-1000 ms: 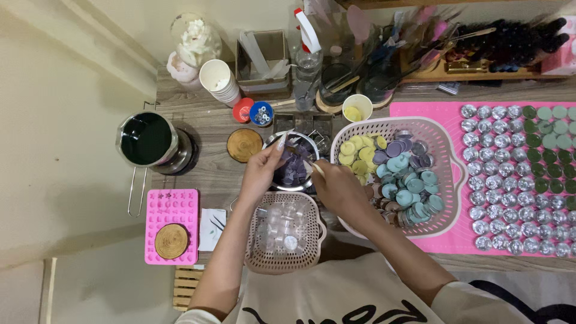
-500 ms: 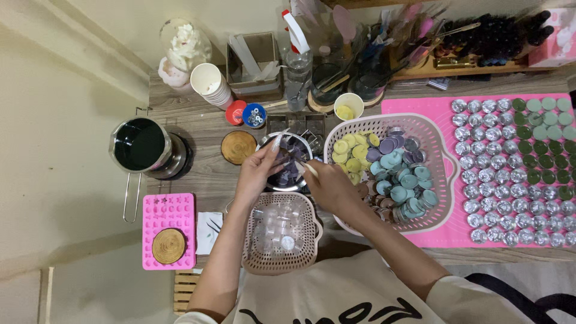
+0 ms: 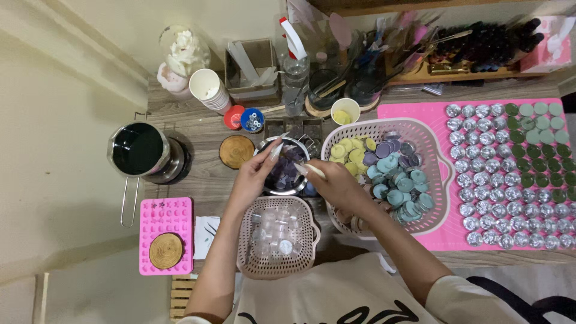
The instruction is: The person places colored wax disks into small silver tins on a pink mat and uses a stick to stir a dark liquid in a small pot.
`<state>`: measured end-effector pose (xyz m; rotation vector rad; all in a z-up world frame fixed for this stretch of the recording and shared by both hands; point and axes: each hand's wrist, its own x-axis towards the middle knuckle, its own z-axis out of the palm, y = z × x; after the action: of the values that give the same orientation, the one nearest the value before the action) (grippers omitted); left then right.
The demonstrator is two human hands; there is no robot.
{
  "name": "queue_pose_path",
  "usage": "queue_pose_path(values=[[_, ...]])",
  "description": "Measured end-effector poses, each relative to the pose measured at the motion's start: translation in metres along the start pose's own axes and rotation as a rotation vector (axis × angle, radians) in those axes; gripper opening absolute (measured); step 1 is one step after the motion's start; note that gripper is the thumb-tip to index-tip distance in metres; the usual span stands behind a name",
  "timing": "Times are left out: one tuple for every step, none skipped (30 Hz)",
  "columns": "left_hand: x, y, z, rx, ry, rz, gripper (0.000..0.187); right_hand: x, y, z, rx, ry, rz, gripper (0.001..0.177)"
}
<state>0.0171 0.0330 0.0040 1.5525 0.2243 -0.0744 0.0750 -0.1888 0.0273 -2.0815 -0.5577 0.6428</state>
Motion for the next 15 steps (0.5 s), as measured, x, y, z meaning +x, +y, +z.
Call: queue_pose_path(values=[[0.001, -0.001, 0.000, 0.016, 0.006, -0.007, 0.046, 0.001, 0.002, -0.002, 0.004, 0.000, -0.015, 0.029], [0.002, -0.001, -0.001, 0.033, 0.014, -0.014, 0.046, 0.002, 0.003, -0.004, 0.010, -0.002, -0.030, 0.029], [0.003, -0.002, -0.002, 0.050, 0.022, -0.021, 0.046, 0.003, 0.005, -0.006, 0.015, -0.003, -0.045, 0.030], [0.004, -0.003, -0.004, 0.083, 0.011, 0.033, 0.045, 0.005, 0.007, -0.007, 0.019, -0.001, -0.076, 0.030], [0.005, -0.003, -0.005, 0.117, 0.001, 0.087, 0.045, 0.007, 0.009, -0.008, 0.022, 0.001, -0.107, 0.031], [0.005, -0.004, -0.007, 0.151, -0.010, 0.140, 0.044, 0.009, 0.011, -0.009, 0.027, 0.003, -0.138, 0.031], [0.006, -0.004, -0.008, 0.172, -0.005, 0.127, 0.044, 0.011, 0.013, -0.010, 0.032, -0.005, -0.153, 0.032], [0.005, -0.005, -0.008, 0.194, -0.002, 0.113, 0.045, 0.012, 0.015, -0.012, 0.038, -0.013, -0.167, 0.032], [0.005, -0.005, -0.009, 0.216, 0.002, 0.099, 0.045, 0.013, 0.017, -0.013, 0.043, -0.022, -0.181, 0.033], [0.005, -0.004, -0.009, 0.231, 0.014, 0.084, 0.044, 0.015, 0.018, -0.014, 0.020, -0.032, -0.150, 0.033], [0.005, -0.004, -0.008, 0.247, 0.027, 0.070, 0.044, 0.017, 0.019, -0.014, -0.004, -0.043, -0.119, 0.032], [0.006, -0.003, -0.008, 0.263, 0.039, 0.056, 0.043, 0.018, 0.019, -0.014, -0.027, -0.054, -0.088, 0.032], [0.006, -0.003, -0.009, 0.277, 0.035, 0.065, 0.043, 0.019, 0.019, -0.015, -0.054, -0.040, -0.088, 0.032], [0.006, -0.002, -0.009, 0.292, 0.030, 0.073, 0.043, 0.020, 0.019, -0.015, -0.081, -0.027, -0.087, 0.032], [0.006, -0.002, -0.008, 0.306, 0.025, 0.081, 0.043, 0.020, 0.019, -0.015, -0.108, -0.014, -0.087, 0.031]])
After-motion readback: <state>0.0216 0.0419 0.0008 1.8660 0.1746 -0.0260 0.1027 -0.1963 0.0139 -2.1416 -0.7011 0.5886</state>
